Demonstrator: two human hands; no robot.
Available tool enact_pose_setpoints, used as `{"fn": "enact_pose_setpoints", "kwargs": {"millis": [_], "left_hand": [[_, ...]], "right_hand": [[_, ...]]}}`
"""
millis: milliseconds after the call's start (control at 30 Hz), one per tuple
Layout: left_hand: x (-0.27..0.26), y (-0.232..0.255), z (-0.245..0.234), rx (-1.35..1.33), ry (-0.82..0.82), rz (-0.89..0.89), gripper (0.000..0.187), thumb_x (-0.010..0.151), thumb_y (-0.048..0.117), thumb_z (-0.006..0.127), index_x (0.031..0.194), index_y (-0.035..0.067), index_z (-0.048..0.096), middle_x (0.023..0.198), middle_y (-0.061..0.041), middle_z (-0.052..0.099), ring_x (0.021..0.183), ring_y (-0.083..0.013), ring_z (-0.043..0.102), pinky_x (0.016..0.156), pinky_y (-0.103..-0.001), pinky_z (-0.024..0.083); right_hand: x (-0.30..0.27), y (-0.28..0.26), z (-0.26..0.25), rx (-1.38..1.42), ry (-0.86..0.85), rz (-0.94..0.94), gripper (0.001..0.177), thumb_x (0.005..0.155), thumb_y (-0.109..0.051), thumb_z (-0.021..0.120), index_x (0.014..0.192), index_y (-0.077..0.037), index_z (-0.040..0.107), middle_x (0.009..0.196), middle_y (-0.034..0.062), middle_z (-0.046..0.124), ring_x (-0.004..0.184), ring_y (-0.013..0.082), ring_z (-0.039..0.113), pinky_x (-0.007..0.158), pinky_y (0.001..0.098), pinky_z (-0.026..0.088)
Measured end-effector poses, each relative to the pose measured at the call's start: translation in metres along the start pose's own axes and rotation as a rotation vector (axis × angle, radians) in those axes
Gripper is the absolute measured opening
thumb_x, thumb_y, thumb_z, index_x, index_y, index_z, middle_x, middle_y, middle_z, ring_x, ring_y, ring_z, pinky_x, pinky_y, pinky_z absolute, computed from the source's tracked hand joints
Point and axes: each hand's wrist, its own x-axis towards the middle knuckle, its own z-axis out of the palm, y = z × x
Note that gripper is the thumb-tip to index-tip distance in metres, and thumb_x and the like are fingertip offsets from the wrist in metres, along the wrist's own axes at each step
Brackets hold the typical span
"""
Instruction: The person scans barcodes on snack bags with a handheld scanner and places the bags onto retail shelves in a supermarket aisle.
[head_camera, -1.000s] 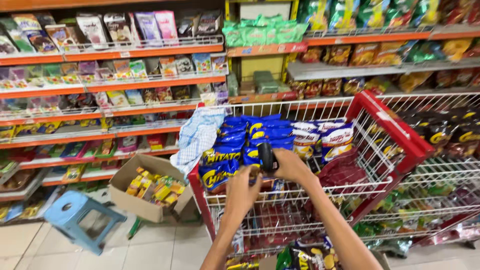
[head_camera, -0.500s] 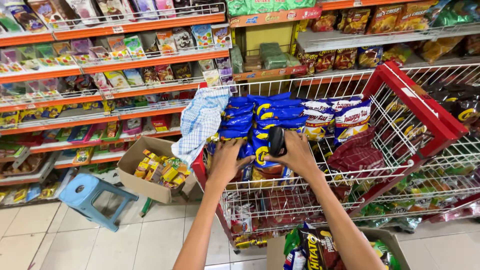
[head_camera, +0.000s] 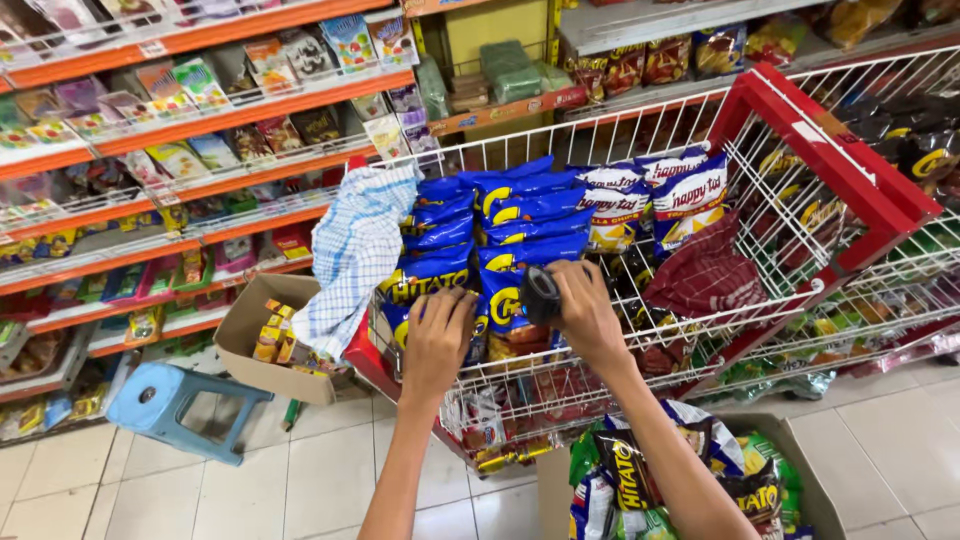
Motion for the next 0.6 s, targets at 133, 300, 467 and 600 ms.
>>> {"fn": "enact_pose_setpoints", "kwargs": {"millis": [133, 300, 467, 600], "left_hand": [[0.006, 0.001, 0.003, -0.078, -0.077, -0.097, 0.034, 0.084, 0.006, 0.068, 0.118, 0.004, 0.068, 0.117, -0.014, 0.066, 0.105, -0.0315, 0.059, 0.09, -0.041, 0.048], [0.008, -0.009, 0.017, -0.079, -0.217, -0.098, 0.029, 0.09, 0.004, 0.069, 0.119, 0.007, 0.07, 0.087, -0.009, 0.066, 0.083, -0.0267, 0.064, 0.077, -0.041, 0.047], [0.005, -0.004, 0.013, -0.114, -0.004, -0.17, 0.019, 0.093, 0.019, 0.075, 0.106, 0.005, 0.069, 0.088, -0.006, 0.069, 0.079, -0.0244, 0.063, 0.079, -0.043, 0.045], [0.001, 0.008, -0.003, -0.055, 0.117, -0.164, 0.025, 0.086, 0.024, 0.072, 0.102, 0.006, 0.067, 0.101, -0.011, 0.067, 0.099, -0.0278, 0.062, 0.094, -0.047, 0.042]], "right_hand": [[-0.008, 0.002, 0.0, -0.067, 0.068, -0.064, 0.044, 0.075, 0.0, 0.077, 0.114, 0.004, 0.057, 0.113, 0.0197, 0.064, 0.112, 0.0379, 0.062, 0.105, 0.0525, 0.042], [-0.015, 0.002, 0.002, -0.114, 0.12, -0.106, 0.038, 0.076, 0.002, 0.075, 0.109, 0.004, 0.056, 0.117, 0.0187, 0.065, 0.114, 0.036, 0.063, 0.104, 0.0532, 0.042], [-0.009, 0.001, 0.004, -0.122, 0.116, -0.08, 0.038, 0.075, 0.0, 0.075, 0.108, 0.003, 0.056, 0.116, 0.0184, 0.065, 0.116, 0.0367, 0.062, 0.105, 0.0537, 0.041], [-0.002, -0.001, -0.001, -0.044, 0.103, 0.009, 0.047, 0.069, -0.004, 0.08, 0.11, 0.004, 0.059, 0.114, 0.0175, 0.065, 0.113, 0.037, 0.062, 0.101, 0.0516, 0.042]]}}
